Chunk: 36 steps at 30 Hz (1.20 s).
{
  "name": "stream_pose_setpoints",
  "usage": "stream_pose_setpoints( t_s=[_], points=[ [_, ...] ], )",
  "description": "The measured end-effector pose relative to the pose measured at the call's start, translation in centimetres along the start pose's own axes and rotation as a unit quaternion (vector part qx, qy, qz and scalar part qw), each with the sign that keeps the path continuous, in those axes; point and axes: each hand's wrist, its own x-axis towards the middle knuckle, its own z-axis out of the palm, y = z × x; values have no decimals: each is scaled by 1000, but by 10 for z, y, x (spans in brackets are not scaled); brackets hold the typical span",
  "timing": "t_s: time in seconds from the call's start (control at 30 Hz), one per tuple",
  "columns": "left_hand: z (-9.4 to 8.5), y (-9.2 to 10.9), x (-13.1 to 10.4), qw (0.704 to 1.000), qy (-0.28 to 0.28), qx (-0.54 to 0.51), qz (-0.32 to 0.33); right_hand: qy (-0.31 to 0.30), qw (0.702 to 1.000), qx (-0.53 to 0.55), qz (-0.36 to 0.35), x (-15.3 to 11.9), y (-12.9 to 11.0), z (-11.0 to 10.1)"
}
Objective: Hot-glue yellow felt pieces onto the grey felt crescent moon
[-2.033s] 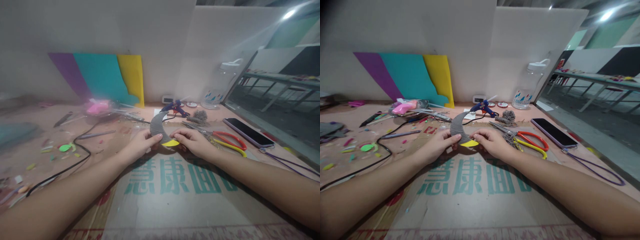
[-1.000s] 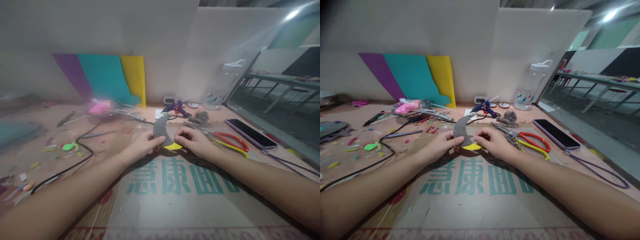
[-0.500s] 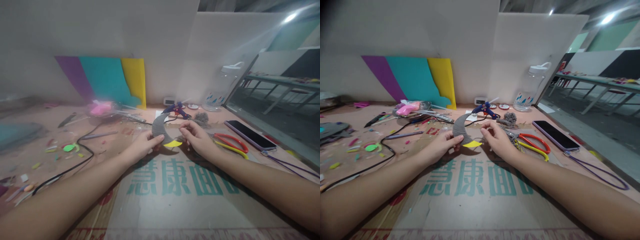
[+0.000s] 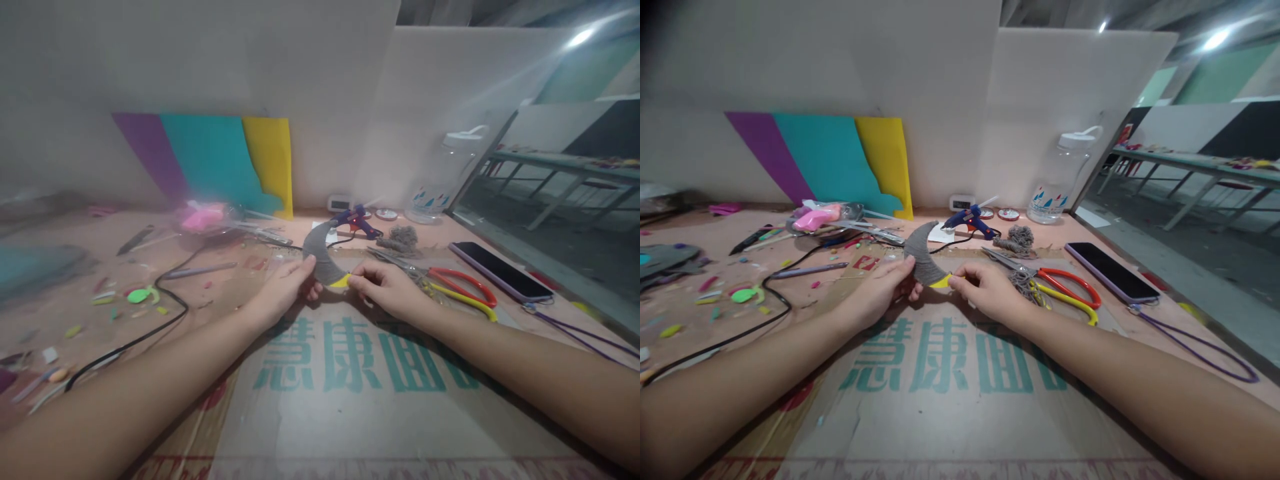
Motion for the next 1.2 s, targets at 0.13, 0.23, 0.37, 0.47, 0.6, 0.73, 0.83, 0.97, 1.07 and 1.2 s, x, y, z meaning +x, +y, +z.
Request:
stream_pose_setpoints(
  t_s=[0.13,0.23,0.37,0.47,0.6,0.73,0.83,0.97,1.07,1.2],
  points=[
    [0,0,0,1000,12,-16,22,21,999,43,25,3,5,-1],
    [0,0,-1,996,24,30,80,40,996,72,29,5,9,-2],
    [1,4,-6,976,17,155,149,38,996,71,21,6,11,-1],
    [1,8,-8,962,25,221,158,32,998,59,17,4,9,0],
    [2,9,-9,960,47,233,150,19,999,27,-2,0,3,1],
    [1,7,-7,964,53,218,143,-1,1000,-16,-15,-1,-1,1],
    [-2,5,-5,962,43,219,159,-2,999,-28,-23,-1,0,1],
    [-3,5,-6,961,43,210,176,-2,999,-32,-19,0,2,2],
    [0,8,-6,969,50,181,160,-6,999,-38,-19,-1,1,2],
    [2,9,-7,973,67,165,144,-2,999,-42,-26,-2,-1,1]
  ],
)
